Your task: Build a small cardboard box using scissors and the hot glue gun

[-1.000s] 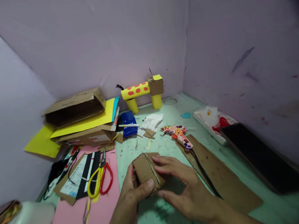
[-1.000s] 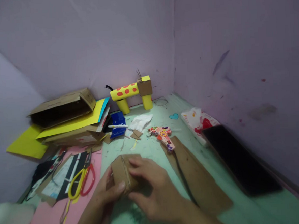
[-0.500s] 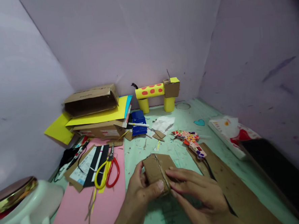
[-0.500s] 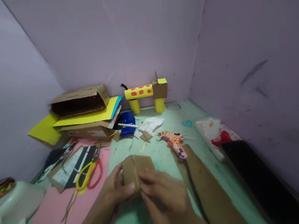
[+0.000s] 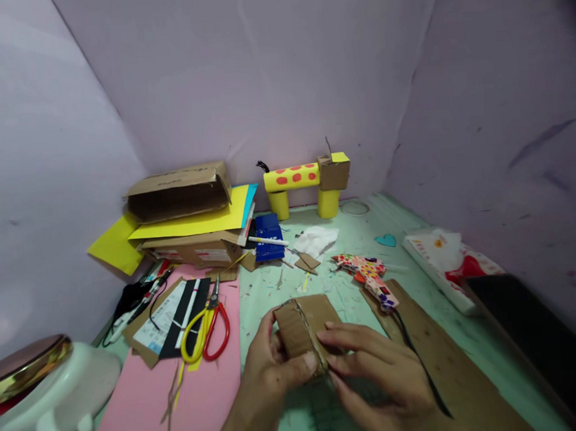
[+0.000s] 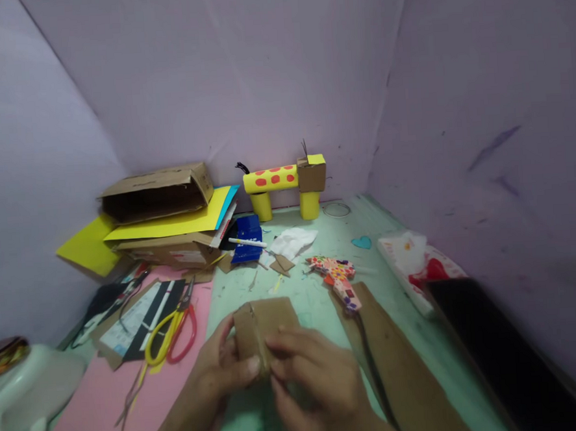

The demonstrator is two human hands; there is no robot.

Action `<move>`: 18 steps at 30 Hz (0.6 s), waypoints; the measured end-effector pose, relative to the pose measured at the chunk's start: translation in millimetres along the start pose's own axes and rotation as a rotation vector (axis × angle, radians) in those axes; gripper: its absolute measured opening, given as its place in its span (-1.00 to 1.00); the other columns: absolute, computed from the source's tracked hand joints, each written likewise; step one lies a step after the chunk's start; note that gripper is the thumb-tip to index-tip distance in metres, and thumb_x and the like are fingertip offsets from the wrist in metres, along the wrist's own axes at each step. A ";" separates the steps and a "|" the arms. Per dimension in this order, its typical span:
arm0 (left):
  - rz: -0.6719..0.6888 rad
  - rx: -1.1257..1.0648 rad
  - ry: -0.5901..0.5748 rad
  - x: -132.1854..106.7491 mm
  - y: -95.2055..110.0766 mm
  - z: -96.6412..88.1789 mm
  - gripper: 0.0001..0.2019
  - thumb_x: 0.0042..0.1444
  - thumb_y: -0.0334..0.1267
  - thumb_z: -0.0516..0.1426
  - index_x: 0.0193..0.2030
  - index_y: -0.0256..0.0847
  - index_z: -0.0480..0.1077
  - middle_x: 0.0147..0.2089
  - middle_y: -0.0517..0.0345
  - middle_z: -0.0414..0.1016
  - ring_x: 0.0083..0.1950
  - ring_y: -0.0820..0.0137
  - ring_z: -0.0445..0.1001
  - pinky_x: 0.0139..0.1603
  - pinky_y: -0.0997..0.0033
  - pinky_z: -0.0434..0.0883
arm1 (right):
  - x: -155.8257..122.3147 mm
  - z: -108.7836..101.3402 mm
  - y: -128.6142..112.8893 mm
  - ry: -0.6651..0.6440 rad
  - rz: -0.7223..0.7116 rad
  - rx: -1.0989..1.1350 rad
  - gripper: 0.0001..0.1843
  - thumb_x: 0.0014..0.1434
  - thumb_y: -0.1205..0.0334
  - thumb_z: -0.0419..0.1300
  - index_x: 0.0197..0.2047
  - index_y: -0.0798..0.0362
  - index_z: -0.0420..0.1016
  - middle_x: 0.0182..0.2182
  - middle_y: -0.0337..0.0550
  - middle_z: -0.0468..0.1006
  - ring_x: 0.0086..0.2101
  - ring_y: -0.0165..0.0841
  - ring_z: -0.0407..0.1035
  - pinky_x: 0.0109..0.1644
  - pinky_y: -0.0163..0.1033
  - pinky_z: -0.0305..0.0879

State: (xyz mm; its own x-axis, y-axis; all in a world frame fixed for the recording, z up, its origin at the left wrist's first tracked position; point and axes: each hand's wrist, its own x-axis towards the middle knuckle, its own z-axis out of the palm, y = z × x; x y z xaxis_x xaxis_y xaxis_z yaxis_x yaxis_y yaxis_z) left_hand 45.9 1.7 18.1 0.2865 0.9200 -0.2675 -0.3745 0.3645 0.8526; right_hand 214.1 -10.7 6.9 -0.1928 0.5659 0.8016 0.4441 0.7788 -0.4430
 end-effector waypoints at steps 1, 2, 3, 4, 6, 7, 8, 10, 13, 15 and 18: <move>-0.008 -0.007 -0.014 0.0 0.5 -0.8 -0.26 -0.27 -0.30 0.38 0.13 -0.22 0.29 0.00 -0.17 0.54 0.02 -0.03 0.50 -0.05 0.13 0.43 | 0.6 -0.3 -0.2 -0.009 0.018 0.007 -0.66 -0.09 0.54 0.19 -0.26 -0.04 0.49 -0.28 -0.07 0.70 -0.25 -0.20 0.60 -0.15 -0.16 0.56; -0.022 -0.021 -0.026 -0.1 0.8 -1.5 -0.27 -0.26 -0.31 0.36 0.15 -0.21 0.28 0.02 -0.16 0.53 0.04 -0.03 0.49 -0.06 0.14 0.43 | 0.8 -0.5 -0.2 -0.017 0.030 0.012 -0.66 -0.09 0.53 0.19 -0.27 -0.05 0.49 -0.27 -0.08 0.70 -0.25 -0.20 0.60 -0.11 -0.11 0.55; -0.036 -0.036 -0.033 -0.2 1.0 -2.2 -0.28 -0.23 -0.31 0.34 0.16 -0.21 0.28 0.04 -0.15 0.52 0.06 -0.02 0.47 -0.05 0.15 0.42 | 0.3 -0.6 -0.1 -0.029 0.036 0.016 -0.66 -0.08 0.53 0.19 -0.27 -0.07 0.50 -0.27 -0.10 0.69 -0.25 -0.20 0.59 -0.06 -0.06 0.53; -0.041 -0.052 -0.033 -0.4 1.0 -2.7 -0.31 -0.19 -0.30 0.32 0.16 -0.22 0.28 0.06 -0.14 0.51 0.08 -0.01 0.46 -0.04 0.16 0.41 | -0.9 -0.7 0.1 -0.044 0.033 0.020 -0.64 -0.08 0.53 0.18 -0.25 -0.09 0.50 -0.26 -0.11 0.69 -0.23 -0.19 0.59 0.00 0.00 0.49; -0.020 -0.067 -0.016 -0.5 0.8 -3.3 -0.39 -0.13 -0.28 0.29 0.13 -0.23 0.30 0.07 -0.11 0.50 0.10 0.03 0.45 -0.01 0.20 0.40 | -5.0 -1.2 1.1 -0.100 0.009 0.036 -0.55 -0.07 0.54 0.19 -0.16 -0.15 0.51 -0.21 -0.15 0.69 -0.17 -0.16 0.57 0.12 0.12 0.38; -0.004 -0.068 -0.009 -0.3 0.8 -3.5 -0.42 -0.11 -0.28 0.29 0.11 -0.23 0.31 0.07 -0.10 0.50 0.10 0.06 0.44 0.00 0.23 0.40 | -7.5 -1.8 2.0 -0.134 -0.007 0.053 -0.48 -0.07 0.55 0.19 -0.10 -0.19 0.50 -0.17 -0.17 0.69 -0.14 -0.15 0.56 0.17 0.16 0.32; 0.009 -0.074 -0.001 0.2 1.2 -3.8 -0.42 -0.12 -0.29 0.29 0.10 -0.22 0.32 0.07 -0.08 0.51 0.11 0.08 0.45 0.00 0.25 0.40 | -9.9 -2.5 3.4 -0.153 -0.009 0.069 -0.43 -0.06 0.56 0.19 -0.05 -0.22 0.50 -0.13 -0.19 0.67 -0.10 -0.15 0.55 0.21 0.18 0.26; 0.006 -0.110 0.059 1.9 3.4 -4.7 -0.40 -0.15 -0.34 0.29 0.12 -0.22 0.31 0.04 -0.05 0.53 0.10 0.11 0.46 0.02 0.27 0.40 | -13.7 -4.3 8.2 -0.085 0.085 0.089 -0.46 -0.01 0.54 0.20 -0.04 -0.23 0.51 -0.03 -0.19 0.62 -0.02 -0.15 0.50 0.27 0.19 0.16; -0.071 -0.179 0.219 4.4 8.8 -5.8 -0.36 -0.16 -0.38 0.25 0.16 -0.28 0.29 -0.01 -0.04 0.56 0.08 0.12 0.48 0.05 0.25 0.40 | -15.8 -4.2 21.3 0.158 0.528 0.247 -0.69 0.13 0.29 0.24 -0.03 -0.14 0.51 0.08 -0.04 0.53 0.08 -0.10 0.42 0.20 0.14 0.29; -0.117 -0.179 0.234 5.8 10.4 -5.7 -0.35 -0.15 -0.38 0.24 0.18 -0.31 0.28 -0.03 -0.05 0.57 0.08 0.11 0.49 0.06 0.21 0.40 | -16.5 -0.3 31.7 0.187 0.839 0.500 -0.58 0.11 0.02 0.27 0.04 -0.08 0.45 0.11 0.07 0.49 0.07 -0.04 0.41 0.02 0.08 0.45; -0.097 -0.111 0.136 10.8 4.6 -7.5 -0.35 -0.14 -0.27 0.29 0.17 -0.34 0.32 -0.01 -0.10 0.56 0.08 0.05 0.48 0.06 0.19 0.39 | -17.6 8.4 43.6 0.063 1.014 0.826 -0.27 -0.06 -0.23 0.32 0.12 -0.04 0.40 0.07 0.14 0.52 -0.01 0.01 0.47 -0.13 0.00 0.51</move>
State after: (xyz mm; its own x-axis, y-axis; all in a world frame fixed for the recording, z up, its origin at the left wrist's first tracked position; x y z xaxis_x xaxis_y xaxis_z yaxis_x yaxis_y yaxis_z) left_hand 40.7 14.4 15.7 0.2068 0.8878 -0.4112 -0.4483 0.4595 0.7667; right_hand 229.5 15.6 -29.9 -0.0410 0.9989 -0.0244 -0.3023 -0.0356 -0.9526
